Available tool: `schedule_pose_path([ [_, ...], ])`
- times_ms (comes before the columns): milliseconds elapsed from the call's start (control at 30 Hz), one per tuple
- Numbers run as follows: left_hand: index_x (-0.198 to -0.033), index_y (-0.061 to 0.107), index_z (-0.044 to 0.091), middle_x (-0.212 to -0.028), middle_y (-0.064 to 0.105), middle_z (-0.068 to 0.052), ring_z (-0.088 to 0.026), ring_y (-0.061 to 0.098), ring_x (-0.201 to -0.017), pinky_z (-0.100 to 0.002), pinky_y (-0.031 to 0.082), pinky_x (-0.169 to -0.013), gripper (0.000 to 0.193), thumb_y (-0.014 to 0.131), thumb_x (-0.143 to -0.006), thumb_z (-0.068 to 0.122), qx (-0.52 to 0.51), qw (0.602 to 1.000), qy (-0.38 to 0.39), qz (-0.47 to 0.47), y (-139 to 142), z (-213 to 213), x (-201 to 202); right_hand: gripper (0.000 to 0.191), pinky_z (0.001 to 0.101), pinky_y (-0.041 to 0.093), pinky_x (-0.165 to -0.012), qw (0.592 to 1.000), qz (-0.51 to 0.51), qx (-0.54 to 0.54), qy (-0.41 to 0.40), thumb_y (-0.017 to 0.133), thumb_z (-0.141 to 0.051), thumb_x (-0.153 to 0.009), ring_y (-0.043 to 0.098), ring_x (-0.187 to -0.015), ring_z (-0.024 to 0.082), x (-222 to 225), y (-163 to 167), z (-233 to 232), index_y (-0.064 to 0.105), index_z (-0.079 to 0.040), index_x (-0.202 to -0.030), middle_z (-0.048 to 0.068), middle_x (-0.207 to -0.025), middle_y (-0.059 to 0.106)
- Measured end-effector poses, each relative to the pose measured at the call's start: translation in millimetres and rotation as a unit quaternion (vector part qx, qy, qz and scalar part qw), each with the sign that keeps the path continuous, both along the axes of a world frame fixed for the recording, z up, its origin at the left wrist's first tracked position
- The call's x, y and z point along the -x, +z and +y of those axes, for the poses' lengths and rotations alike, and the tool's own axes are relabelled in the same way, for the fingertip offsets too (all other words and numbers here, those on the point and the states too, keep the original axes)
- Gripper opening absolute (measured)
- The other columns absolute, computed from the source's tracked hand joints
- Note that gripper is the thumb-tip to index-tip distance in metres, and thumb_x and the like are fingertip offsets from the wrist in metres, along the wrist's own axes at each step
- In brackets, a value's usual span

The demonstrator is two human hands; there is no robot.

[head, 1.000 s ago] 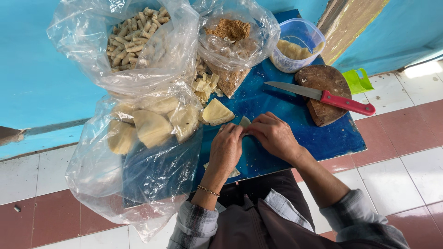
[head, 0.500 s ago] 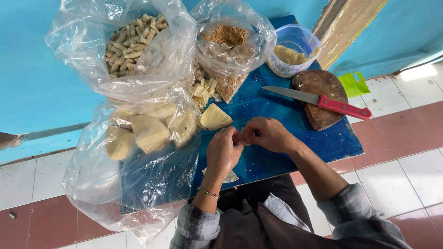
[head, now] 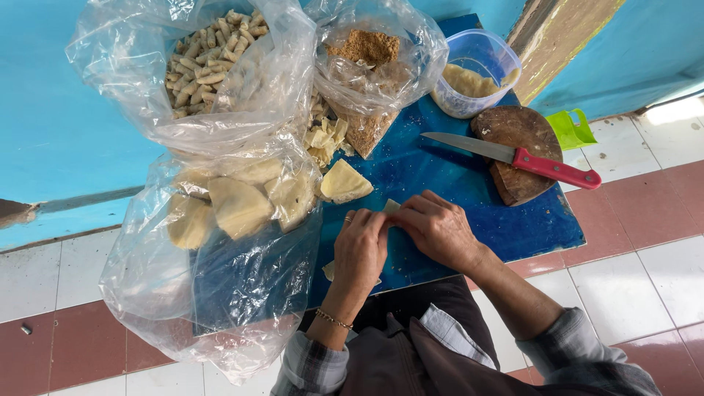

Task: The person folds small square dough wrappers around a filling, pinching the edges closed by hand, and sets the finished folded pieces aside while taking new wrappers and filling from the bags on the table. The person repeats this folding cycle for the length of the clip.

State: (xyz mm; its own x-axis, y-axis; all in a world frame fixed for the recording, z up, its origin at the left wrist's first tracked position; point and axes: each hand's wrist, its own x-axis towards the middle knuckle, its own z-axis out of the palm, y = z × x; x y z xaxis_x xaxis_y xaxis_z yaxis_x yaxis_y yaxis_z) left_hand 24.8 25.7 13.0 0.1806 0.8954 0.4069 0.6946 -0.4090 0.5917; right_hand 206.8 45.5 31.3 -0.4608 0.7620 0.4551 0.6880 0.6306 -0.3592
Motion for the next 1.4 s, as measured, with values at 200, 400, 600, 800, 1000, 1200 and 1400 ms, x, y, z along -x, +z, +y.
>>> schedule_pose_path([
  [200, -0.099, 0.072, 0.005, -0.091, 0.064, -0.01, -0.03, 0.065, -0.09, -0.04, 0.054, -0.08, 0.01, 0.074, -0.092, 0.013, 0.015, 1.0, -0.007, 0.017, -4.5, 4.0, -1.4, 0.013, 0.0369, 0.055, -0.068, 0.967, 0.039, 0.25, -0.037, 0.082, -0.018, -0.082, 0.07, -0.08, 0.024, -0.7, 1.7, 25.2, 0.079, -0.014, -0.094, 0.006, -0.091, 0.072],
  [400, -0.09, 0.075, 0.007, -0.089, 0.066, -0.01, -0.03, 0.066, -0.091, -0.042, 0.054, -0.08, 0.009, 0.077, -0.086, 0.015, 0.121, 0.993, -0.002, 0.004, 1.7, 21.2, 2.3, 0.018, 0.0355, 0.056, -0.068, 0.999, 0.02, 0.026, -0.023, 0.08, -0.02, -0.083, 0.07, -0.084, 0.021, 2.1, 0.4, 0.2, 0.076, -0.011, -0.099, 0.004, -0.095, 0.074],
  [600, -0.093, 0.072, 0.005, -0.094, 0.065, -0.01, -0.03, 0.065, -0.093, -0.043, 0.052, -0.082, 0.006, 0.073, -0.091, 0.011, 0.13, 0.991, 0.005, -0.027, 3.7, 23.3, 2.2, 0.015, 0.0368, 0.056, -0.07, 1.0, -0.004, -0.029, -0.01, 0.079, -0.017, -0.083, 0.067, -0.084, 0.023, 2.8, -3.1, -0.9, 0.076, -0.01, -0.097, 0.003, -0.096, 0.073],
  [800, -0.101, 0.066, 0.003, -0.098, 0.062, -0.012, -0.033, 0.063, -0.097, -0.043, 0.053, -0.083, 0.011, 0.07, -0.092, 0.006, -0.013, 1.0, -0.013, 0.024, -2.2, -1.5, -6.0, 0.013, 0.0379, 0.056, -0.073, 1.0, 0.01, 0.026, -0.002, 0.077, -0.015, -0.083, 0.067, -0.087, 0.024, 1.7, 1.4, 13.3, 0.077, -0.011, -0.095, 0.005, -0.092, 0.069],
  [1000, -0.102, 0.064, -0.001, -0.097, 0.06, -0.015, -0.034, 0.063, -0.098, -0.042, 0.054, -0.085, 0.015, 0.067, -0.088, -0.002, -0.017, 0.998, -0.046, 0.043, -6.5, 10.6, 1.2, 0.014, 0.0378, 0.056, -0.071, 1.0, -0.006, 0.012, -0.004, 0.08, -0.02, -0.083, 0.066, -0.085, 0.024, -0.9, 6.4, 3.7, 0.075, -0.011, -0.093, 0.002, -0.092, 0.071],
  [1200, -0.099, 0.064, 0.001, -0.095, 0.06, -0.013, -0.03, 0.063, -0.094, -0.041, 0.054, -0.083, 0.011, 0.069, -0.09, 0.0, 0.023, 0.992, -0.08, 0.094, -3.9, 7.1, 5.9, 0.01, 0.0347, 0.056, -0.068, 1.0, -0.018, 0.005, -0.019, 0.079, -0.019, -0.084, 0.065, -0.082, 0.02, -1.7, 6.0, -12.3, 0.076, -0.013, -0.092, -0.001, -0.093, 0.073],
  [1400, -0.101, 0.069, 0.004, -0.094, 0.06, -0.009, -0.027, 0.063, -0.094, -0.04, 0.052, -0.078, 0.014, 0.071, -0.087, 0.004, -0.013, 0.994, -0.042, 0.1, -0.9, 2.0, 4.9, 0.014, 0.0348, 0.055, -0.065, 0.998, -0.023, 0.001, -0.051, 0.079, -0.02, -0.084, 0.064, -0.081, 0.021, 2.6, 3.9, -14.7, 0.078, -0.013, -0.096, 0.003, -0.092, 0.069],
])
